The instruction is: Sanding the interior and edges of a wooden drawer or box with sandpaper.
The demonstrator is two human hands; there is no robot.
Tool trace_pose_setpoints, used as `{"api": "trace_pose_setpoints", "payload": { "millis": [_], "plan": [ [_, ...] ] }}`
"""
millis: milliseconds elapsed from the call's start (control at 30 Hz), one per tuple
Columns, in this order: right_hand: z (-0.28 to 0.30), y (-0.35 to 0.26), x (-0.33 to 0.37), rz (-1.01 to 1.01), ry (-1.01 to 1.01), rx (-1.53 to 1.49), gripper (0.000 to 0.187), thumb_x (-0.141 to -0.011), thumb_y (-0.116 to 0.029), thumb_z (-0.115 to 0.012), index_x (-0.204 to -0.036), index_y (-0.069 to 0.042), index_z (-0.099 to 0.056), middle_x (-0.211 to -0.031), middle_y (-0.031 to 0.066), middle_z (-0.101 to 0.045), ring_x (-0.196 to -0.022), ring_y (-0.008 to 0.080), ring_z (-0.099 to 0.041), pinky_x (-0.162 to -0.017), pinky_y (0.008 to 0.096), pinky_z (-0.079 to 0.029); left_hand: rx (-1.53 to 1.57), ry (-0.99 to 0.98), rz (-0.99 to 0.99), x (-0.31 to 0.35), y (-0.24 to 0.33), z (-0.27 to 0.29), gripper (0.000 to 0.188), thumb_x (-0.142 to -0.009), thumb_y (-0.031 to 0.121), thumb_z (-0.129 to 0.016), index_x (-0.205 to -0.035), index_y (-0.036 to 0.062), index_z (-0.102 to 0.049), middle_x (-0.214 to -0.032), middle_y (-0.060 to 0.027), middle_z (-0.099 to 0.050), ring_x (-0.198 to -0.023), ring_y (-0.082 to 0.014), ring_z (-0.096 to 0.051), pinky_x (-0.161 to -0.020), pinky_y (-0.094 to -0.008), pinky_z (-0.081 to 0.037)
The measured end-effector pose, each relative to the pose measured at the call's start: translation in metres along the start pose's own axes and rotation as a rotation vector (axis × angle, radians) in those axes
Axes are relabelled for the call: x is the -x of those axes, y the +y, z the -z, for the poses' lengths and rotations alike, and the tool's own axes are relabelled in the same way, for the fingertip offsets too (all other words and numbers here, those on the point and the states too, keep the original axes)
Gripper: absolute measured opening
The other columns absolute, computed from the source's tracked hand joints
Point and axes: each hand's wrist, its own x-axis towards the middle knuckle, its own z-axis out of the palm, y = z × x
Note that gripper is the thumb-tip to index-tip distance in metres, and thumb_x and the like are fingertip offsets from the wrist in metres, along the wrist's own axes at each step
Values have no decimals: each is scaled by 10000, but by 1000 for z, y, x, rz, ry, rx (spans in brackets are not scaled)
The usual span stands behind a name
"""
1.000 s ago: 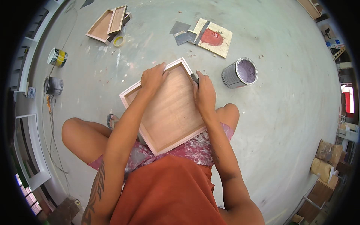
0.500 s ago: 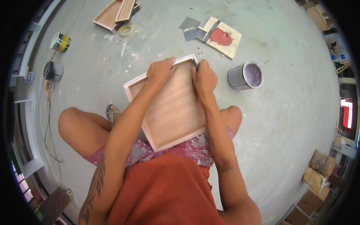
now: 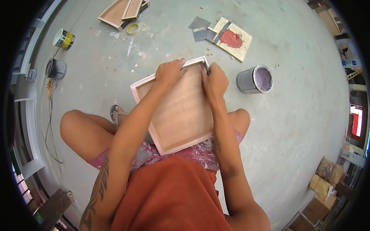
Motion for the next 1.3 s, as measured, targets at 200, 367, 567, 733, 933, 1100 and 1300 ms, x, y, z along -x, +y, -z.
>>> {"api": "trace_pose_setpoints", "payload": {
  "millis": [200,367,567,733,933,1100,1300],
  "plan": [
    [0,-2,-7,2,19,-24,335,-916,-333,-721,-832,-45,-571,-786,180,-668,-760,416,-660,-672,531,-484,-14,7,-7,-4,1,6,281,-967,357,-689,-1090,108,-643,-969,-132,-739,-892,-379,-723,-774,-508,-575],
    [-2,1,6,-33,-17,-55,335,-922,-337,-723,-827,-50,-578,-784,185,-664,-774,420,-656,-684,526,-487,-30,-40,6,-3,-2,10,297,-965,360,-692,-1105,104,-641,-954,-133,-733,-890,-381,-723,-780,-506,-575],
    [5,-6,-15,-3,0,-109,328,-925,-317,-720,-822,-48,-564,-815,191,-664,-780,438,-642,-694,524,-482,-58,-60,-6,-4,8,13,307,-978,362,-674,-1143,104,-647,-1012,-130,-748,-887,-380,-738,-767,-491,-594],
    [21,10,27,-122,-34,-116,336,-921,-315,-725,-833,-38,-556,-823,203,-659,-795,451,-635,-703,527,-479,-49,-85,46,-2,10,9,296,-983,347,-674,-1111,84,-628,-1004,-147,-741,-903,-403,-723,-802,-521,-572],
    [125,-1,84,-566,-218,-389,303,-945,-287,-769,-876,-33,-620,-734,77,-652,-704,194,-643,-642,377,-479,-79,-80,44,-4,8,17,309,-988,326,-666,-1120,52,-611,-997,-180,-735,-908,-410,-723,-824,-522,-566],
    [103,59,103,-770,-136,-1397,168,-1025,-158,-680,-1108,-29,-613,-925,14,-697,-726,58,-620,-649,240,-515,-111,-192,-22,-7,13,21,371,-984,311,-675,-1181,12,-577,-1162,-210,-694,-1011,-401,-705,-862,-513,-557],
    [118,62,100,-714,-192,-1558,387,-1020,-67,-634,-1366,95,-569,-1083,74,-714,-839,65,-660,-696,212,-546,-64,65,-213,9,46,12,544,-931,209,-726,-1387,-15,-530,-1447,-211,-537,-1324,-396,-536,-1088,-516,-439]
  ]
}}
